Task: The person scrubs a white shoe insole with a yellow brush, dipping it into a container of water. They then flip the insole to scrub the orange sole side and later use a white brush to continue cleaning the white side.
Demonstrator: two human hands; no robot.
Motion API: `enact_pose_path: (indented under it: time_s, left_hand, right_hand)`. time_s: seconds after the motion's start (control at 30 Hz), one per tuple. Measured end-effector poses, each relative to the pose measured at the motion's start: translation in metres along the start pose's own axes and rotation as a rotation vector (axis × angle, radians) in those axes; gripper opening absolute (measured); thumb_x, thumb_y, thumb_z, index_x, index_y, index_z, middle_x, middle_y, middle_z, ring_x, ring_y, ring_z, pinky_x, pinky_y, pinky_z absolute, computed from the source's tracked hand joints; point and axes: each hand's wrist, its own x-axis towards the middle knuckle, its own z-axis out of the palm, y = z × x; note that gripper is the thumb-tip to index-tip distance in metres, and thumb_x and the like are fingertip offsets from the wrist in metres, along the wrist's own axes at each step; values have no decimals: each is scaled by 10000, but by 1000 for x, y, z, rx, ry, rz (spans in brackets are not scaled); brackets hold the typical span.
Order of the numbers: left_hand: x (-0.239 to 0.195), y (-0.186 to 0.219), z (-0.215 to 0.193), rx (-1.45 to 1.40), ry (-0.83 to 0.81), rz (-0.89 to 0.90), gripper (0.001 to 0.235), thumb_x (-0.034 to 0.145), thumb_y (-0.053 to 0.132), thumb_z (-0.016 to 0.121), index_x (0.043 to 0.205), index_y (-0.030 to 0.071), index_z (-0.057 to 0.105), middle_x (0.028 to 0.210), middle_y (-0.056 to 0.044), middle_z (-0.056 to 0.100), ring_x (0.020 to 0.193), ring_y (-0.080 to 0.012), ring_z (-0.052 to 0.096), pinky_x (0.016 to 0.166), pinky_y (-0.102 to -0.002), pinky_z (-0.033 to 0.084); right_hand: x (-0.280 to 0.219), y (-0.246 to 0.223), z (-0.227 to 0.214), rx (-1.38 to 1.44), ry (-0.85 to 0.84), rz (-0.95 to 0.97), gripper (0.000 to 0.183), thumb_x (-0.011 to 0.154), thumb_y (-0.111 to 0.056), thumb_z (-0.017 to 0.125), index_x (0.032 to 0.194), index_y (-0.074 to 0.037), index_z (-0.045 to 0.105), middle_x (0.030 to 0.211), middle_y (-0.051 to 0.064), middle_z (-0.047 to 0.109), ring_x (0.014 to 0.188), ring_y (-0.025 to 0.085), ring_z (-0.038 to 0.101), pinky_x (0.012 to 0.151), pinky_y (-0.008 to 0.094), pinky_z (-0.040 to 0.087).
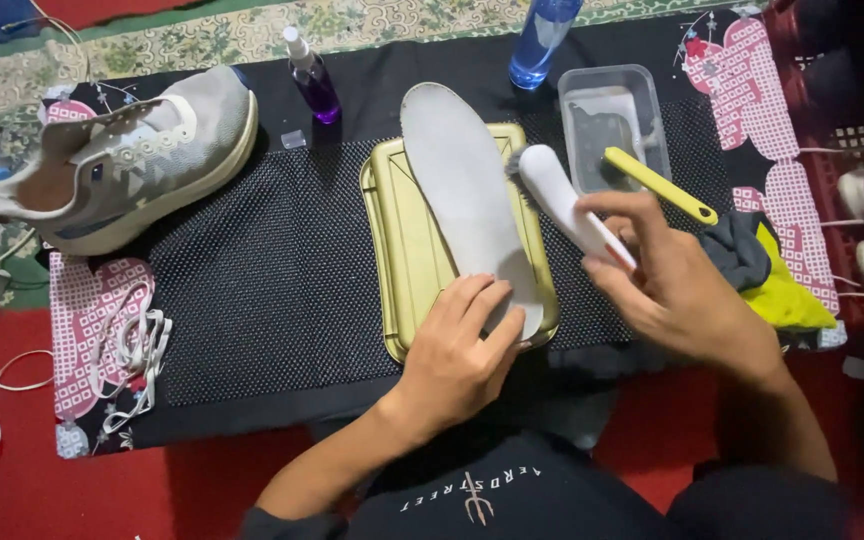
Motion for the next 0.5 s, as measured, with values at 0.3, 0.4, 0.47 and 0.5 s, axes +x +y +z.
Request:
enact_pose_path:
  time_s: [0.3, 0.4, 0.47, 0.5]
  left_hand:
    - [-2, 0, 3, 23, 51, 9, 243, 839, 35, 730, 1061, -35, 659, 1170, -202, 599, 1120, -379, 569, 1045, -518, 489]
    - [-3, -3, 8, 42, 49, 23, 174, 853, 30, 729, 1003, -30, 663, 1126, -201, 606, 1082, -370, 578, 1050, -525, 495]
    - [-7, -10, 20, 151, 197, 119, 186, 883, 96, 747, 1028, -6, 690, 1060, -204, 655, 1076, -410, 666, 992, -533, 554]
    - [-8, -10, 21, 151, 198, 119, 186, 883, 96, 747, 1028, -6, 690, 1060, -204, 655, 1076, -410, 666, 992, -533, 554]
  right_hand:
    - [-11, 2, 13, 392, -274, 36, 482, 856, 22, 525, 1308, -63, 669, 814, 53, 731, 553, 98, 468, 490, 255, 362]
    - [-12, 14, 23, 581, -328, 145, 493, 883, 29, 528, 1353, -55, 648, 731, 60, 642, 498, 93, 461, 419, 249, 347]
    - [-9, 28, 33, 537, -281, -19, 446, 925, -43, 542, 1366, -9, 598, 772, 84, 664, 412, 125, 610, 336, 277, 502]
    - [-7, 25, 33, 536, -281, -19, 446, 925, -43, 542, 1366, -9, 598, 772, 84, 664, 412, 125, 610, 336, 277, 502]
